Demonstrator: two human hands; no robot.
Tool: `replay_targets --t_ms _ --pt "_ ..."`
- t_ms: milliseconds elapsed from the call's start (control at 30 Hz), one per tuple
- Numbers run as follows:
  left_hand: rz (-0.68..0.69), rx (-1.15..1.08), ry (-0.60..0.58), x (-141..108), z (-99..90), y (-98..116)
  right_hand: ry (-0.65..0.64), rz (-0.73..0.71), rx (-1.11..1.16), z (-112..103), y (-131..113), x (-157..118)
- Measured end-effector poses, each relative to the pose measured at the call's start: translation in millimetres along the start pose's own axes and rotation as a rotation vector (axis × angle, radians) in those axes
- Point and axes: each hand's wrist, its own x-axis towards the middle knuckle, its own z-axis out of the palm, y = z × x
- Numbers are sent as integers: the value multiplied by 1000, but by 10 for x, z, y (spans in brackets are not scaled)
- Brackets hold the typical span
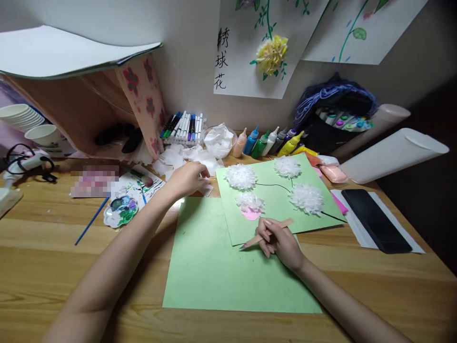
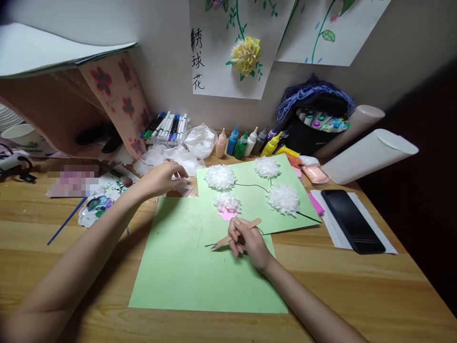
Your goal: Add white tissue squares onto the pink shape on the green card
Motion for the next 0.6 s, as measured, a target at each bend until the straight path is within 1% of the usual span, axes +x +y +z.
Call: replay_targets --t_ms 67,133,233,367,433,500,600 --pt "21 -2 -85 13 34 -62 -17 5 17 28 -7 41" --pt "50 -14 -121 31 100 -90 -23 1 47 49 -6 78" --pt "99 -6 -127 60 165 -94 -26 -16 81 66 3 110" --pt "122 -52 -123 73 132 -94 -30 -32 124 65 -1 108" --pt "130 -141 -100 68 78 -98 -29 -30 125 61 -9 100" --pt "134 -279 -82 59 14 -90 -26 -29 119 63 -18 92" --pt "160 -536 -123 39 -57 -14 -13 -50 116 73 -32 78"
